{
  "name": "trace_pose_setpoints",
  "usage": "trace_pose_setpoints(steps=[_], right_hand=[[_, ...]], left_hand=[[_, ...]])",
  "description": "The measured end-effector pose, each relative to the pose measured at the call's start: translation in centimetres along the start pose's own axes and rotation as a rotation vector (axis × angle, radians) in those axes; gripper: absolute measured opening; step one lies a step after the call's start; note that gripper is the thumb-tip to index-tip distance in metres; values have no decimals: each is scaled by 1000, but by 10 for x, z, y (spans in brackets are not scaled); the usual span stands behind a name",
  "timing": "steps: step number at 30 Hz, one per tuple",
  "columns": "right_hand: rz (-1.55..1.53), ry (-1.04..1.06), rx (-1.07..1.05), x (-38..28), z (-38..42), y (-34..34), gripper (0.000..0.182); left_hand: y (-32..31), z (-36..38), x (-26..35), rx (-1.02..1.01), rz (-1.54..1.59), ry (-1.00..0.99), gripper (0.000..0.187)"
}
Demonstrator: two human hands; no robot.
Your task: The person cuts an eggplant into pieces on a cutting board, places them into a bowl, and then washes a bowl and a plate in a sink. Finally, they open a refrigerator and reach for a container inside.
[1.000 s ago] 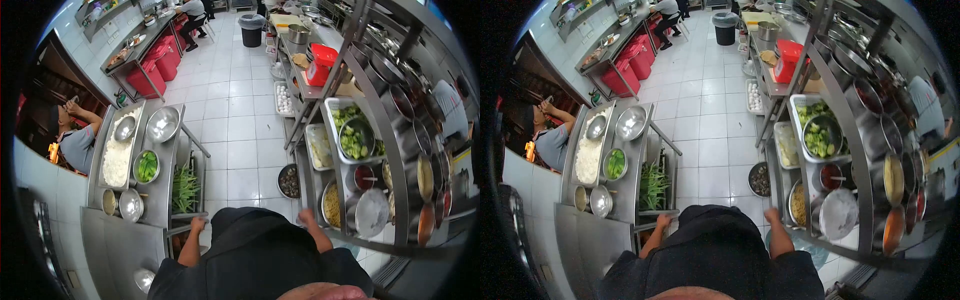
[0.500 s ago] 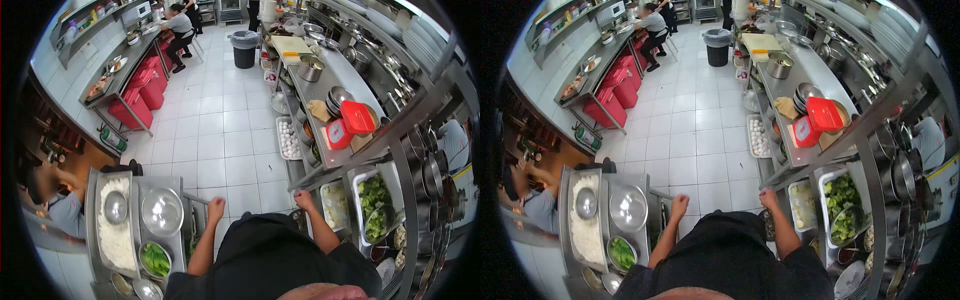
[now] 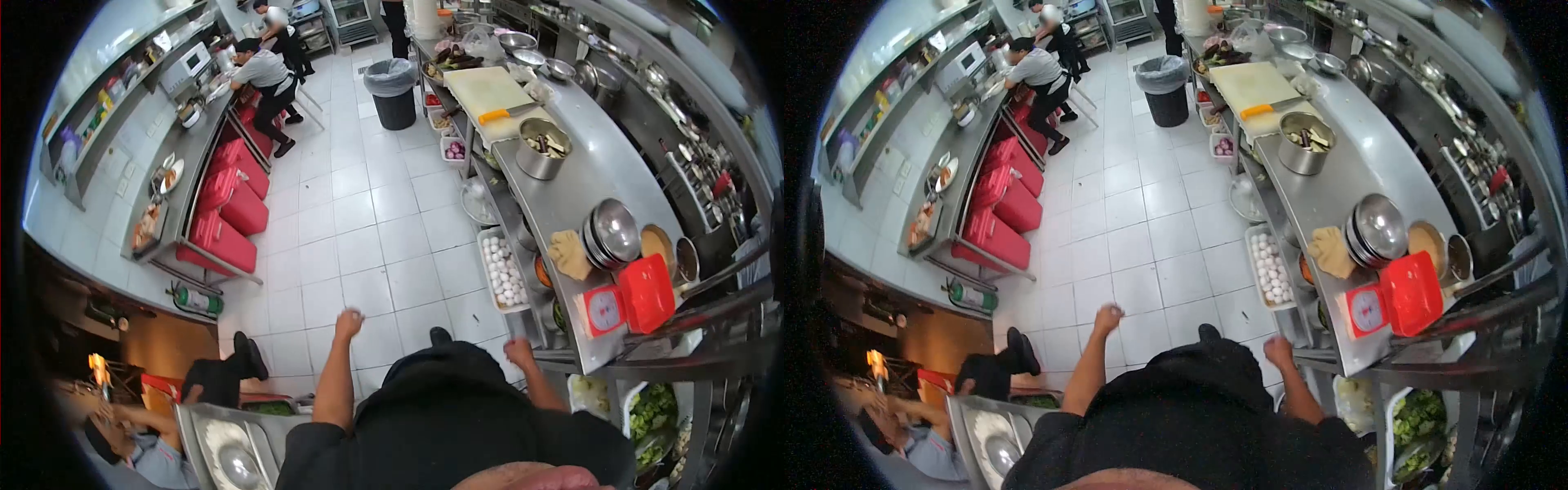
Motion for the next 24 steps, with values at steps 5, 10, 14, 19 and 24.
trace_pose_setpoints(steps=[5, 10, 14, 19, 24], right_hand=[[344, 399, 157, -223, -128, 51, 19], [20, 635, 140, -437, -218, 109, 14], [-213, 474, 0, -560, -285, 151, 10], [-527, 307, 136, -638, -376, 215, 9], [-766, 195, 340, -639, -465, 330, 4]], left_hand=[[-23, 86, -151, -23, 167, 489, 39], [-5, 90, -149, -18, 450, 831, 32], [4, 17, -143, -22, 540, 852, 26], [52, -133, -136, -9, 650, 760, 20], [166, -379, -118, 182, 813, 452, 14]])
Point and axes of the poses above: each hand's wrist, its own z-axis away from the middle knuckle, its own y-axis out of the back of the hand, x = y × z, the point moved 4 cm from there along -z, towards the middle knuckle, and after that the axes turned 14 degrees about z, right-handed, at the moved point
